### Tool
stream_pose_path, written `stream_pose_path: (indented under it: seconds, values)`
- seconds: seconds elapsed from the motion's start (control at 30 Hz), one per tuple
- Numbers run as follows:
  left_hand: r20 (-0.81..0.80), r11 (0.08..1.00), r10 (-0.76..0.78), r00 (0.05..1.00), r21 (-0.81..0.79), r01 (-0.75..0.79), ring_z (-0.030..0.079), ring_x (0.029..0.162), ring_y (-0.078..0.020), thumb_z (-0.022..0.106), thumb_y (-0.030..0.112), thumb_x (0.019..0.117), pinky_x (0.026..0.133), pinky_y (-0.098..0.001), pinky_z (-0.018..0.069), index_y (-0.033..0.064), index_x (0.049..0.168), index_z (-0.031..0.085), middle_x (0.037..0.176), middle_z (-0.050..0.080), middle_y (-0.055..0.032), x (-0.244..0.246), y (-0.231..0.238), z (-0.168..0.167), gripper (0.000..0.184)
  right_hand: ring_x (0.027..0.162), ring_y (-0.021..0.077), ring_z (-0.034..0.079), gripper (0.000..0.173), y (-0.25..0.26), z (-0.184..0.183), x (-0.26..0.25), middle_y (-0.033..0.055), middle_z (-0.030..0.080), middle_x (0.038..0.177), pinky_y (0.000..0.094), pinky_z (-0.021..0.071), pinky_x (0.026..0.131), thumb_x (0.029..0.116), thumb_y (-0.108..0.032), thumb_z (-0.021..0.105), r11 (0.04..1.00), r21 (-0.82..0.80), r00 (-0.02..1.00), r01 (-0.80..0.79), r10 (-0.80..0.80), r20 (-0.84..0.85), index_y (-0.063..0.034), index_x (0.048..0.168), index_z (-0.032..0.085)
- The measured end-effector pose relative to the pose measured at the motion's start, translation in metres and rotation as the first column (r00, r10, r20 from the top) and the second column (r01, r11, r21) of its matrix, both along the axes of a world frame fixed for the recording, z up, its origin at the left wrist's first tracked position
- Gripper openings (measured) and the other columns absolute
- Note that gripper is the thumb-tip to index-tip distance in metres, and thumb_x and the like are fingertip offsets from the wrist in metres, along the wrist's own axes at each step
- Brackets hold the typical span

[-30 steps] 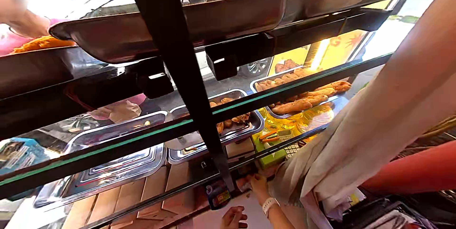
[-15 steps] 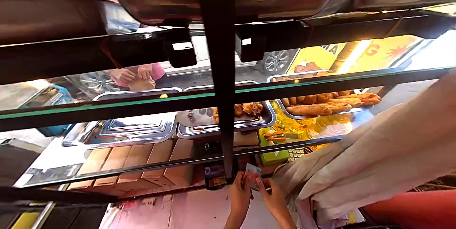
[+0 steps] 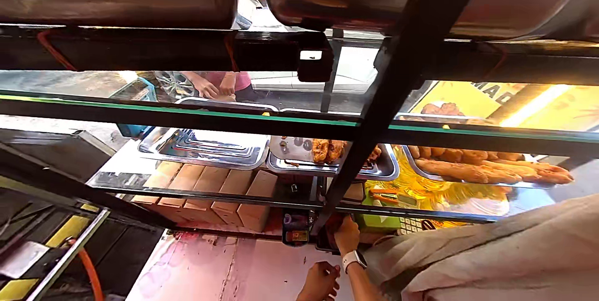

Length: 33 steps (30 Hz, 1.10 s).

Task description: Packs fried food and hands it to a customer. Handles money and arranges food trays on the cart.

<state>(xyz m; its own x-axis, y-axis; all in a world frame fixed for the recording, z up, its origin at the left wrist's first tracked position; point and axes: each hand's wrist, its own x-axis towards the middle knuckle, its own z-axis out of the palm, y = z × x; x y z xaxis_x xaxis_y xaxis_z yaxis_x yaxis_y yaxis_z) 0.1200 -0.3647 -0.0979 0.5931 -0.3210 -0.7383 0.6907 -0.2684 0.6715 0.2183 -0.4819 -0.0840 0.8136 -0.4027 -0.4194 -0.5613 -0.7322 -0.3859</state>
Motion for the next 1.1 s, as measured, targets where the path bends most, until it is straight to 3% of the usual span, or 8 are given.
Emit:
stream_pose_path:
  seconds: [0.1, 0.17, 0.3, 0.4, 0.53, 0.8, 1.0, 1.1]
  values:
    - [0.168, 0.998, 0.06, 0.984, -0.015, -0.058, 0.071, 0.099, -0.0301, 0.055, 0.021, 0.105, 0.088, -0.0475, 0.0572, -0.0016, 0.136, 0.057, 0.12, 0.069, -0.021, 0.011, -0.003, -0.009, 0.039, 0.123, 0.039, 0.063, 0.063, 0.002, 0.001, -0.013, 0.0269, 0.065, 0.132, 0.0527, 0.0471, 0.109, 0.0957, -0.012, 0.066, 0.957, 0.285, 0.977, 0.061, -0.116, 0.18, 0.0063, 0.151, 0.041]
    - [0.27, 0.994, 0.098, 0.958, 0.012, -0.105, 0.068, 0.106, -0.0311, 0.058, 0.016, 0.1018, 0.094, -0.0476, 0.0541, -0.0045, 0.133, 0.06, 0.126, 0.065, -0.0232, 0.019, -0.009, -0.009, 0.037, 0.132, 0.0331, 0.059, 0.06, 0.001, 0.007, -0.026, 0.0236, 0.06, 0.141, 0.047, 0.0452, 0.113, 0.0964, -0.003, 0.061, 0.899, 0.435, 0.946, 0.042, -0.176, 0.271, 0.0061, 0.152, 0.04]
    - [0.412, 0.971, 0.238, 0.88, -0.083, -0.224, 0.056, 0.132, -0.034, 0.061, 0.006, 0.0947, 0.112, -0.0462, 0.0453, -0.0057, 0.142, 0.052, 0.144, 0.054, -0.0261, 0.047, -0.028, -0.012, 0.049, 0.107, 0.0273, 0.072, 0.045, -0.008, 0.016, -0.045, 0.0204, 0.073, 0.118, 0.0429, 0.0582, 0.095, 0.0954, 0.003, 0.054, 0.835, 0.551, 0.794, 0.005, -0.338, 0.505, 0.0078, 0.14, 0.053]
    - [0.369, 0.975, 0.209, 0.906, -0.004, -0.223, 0.045, 0.143, -0.0343, 0.06, 0.007, 0.0947, 0.118, -0.0486, 0.0376, -0.0004, 0.153, 0.041, 0.156, 0.043, -0.0233, 0.076, -0.04, 0.007, 0.062, 0.089, 0.0227, 0.076, 0.034, -0.022, 0.024, -0.045, 0.0158, 0.075, 0.105, 0.0397, 0.0646, 0.079, 0.1002, 0.001, 0.054, 0.756, 0.646, 0.796, 0.103, -0.452, 0.402, 0.0032, 0.134, 0.058]
    - [0.351, 0.971, 0.223, 0.909, 0.002, -0.239, 0.038, 0.148, -0.0328, 0.058, 0.005, 0.0966, 0.122, -0.0466, 0.0318, -0.0007, 0.154, 0.039, 0.159, 0.039, -0.023, 0.082, -0.043, 0.011, 0.06, 0.091, 0.0273, 0.073, 0.025, -0.032, 0.026, -0.024, 0.0188, 0.073, 0.108, 0.044, 0.0619, 0.078, 0.1048, -0.008, 0.055, 0.674, 0.707, 0.902, 0.214, -0.414, 0.121, 0.002, 0.125, 0.066]
    - [0.377, 0.988, 0.135, 0.916, -0.116, -0.097, 0.064, 0.123, -0.0314, 0.062, 0.009, 0.0982, 0.105, -0.0456, 0.0525, -0.0048, 0.136, 0.058, 0.138, 0.061, -0.0225, -0.002, 0.019, -0.001, 0.04, 0.058, 0.0135, 0.059, 0.026, -0.005, 0.01, -0.005, 0.0114, 0.067, 0.083, 0.0276, 0.0488, 0.05, 0.1058, -0.019, 0.059, 0.438, 0.809, 0.805, 0.392, -0.589, -0.071, 0.0047, 0.115, 0.064]
    - [0.414, 0.993, 0.107, 0.904, -0.01, -0.114, 0.073, 0.091, -0.0177, 0.062, 0.016, 0.0995, 0.087, -0.0379, 0.0596, -0.0016, 0.105, 0.072, 0.101, 0.075, -0.0115, -0.035, 0.069, 0.01, 0.021, 0.062, 0.017, 0.063, 0.023, -0.013, 0.014, -0.1, 0.01, 0.067, 0.082, 0.0301, 0.0506, 0.051, 0.1081, -0.019, 0.054, 0.48, 0.761, 0.843, 0.436, -0.515, -0.158, 0.0012, 0.114, 0.063]
    - [0.419, 0.991, 0.117, 0.9, 0.003, -0.13, 0.074, 0.083, -0.0127, 0.051, 0.026, 0.1057, 0.08, -0.0346, 0.0602, 0.0023, 0.087, 0.073, 0.09, 0.077, -0.0055, -0.036, 0.076, 0.007, 0.037, 0.069, 0.0204, 0.071, 0.022, -0.043, 0.023, -0.117, 0.0107, 0.074, 0.09, 0.0368, 0.059, 0.06, 0.1056, -0.018, 0.059, 0.749, 0.596, 0.957, 0.29, -0.243, -0.16, -0.0006, 0.115, 0.068]
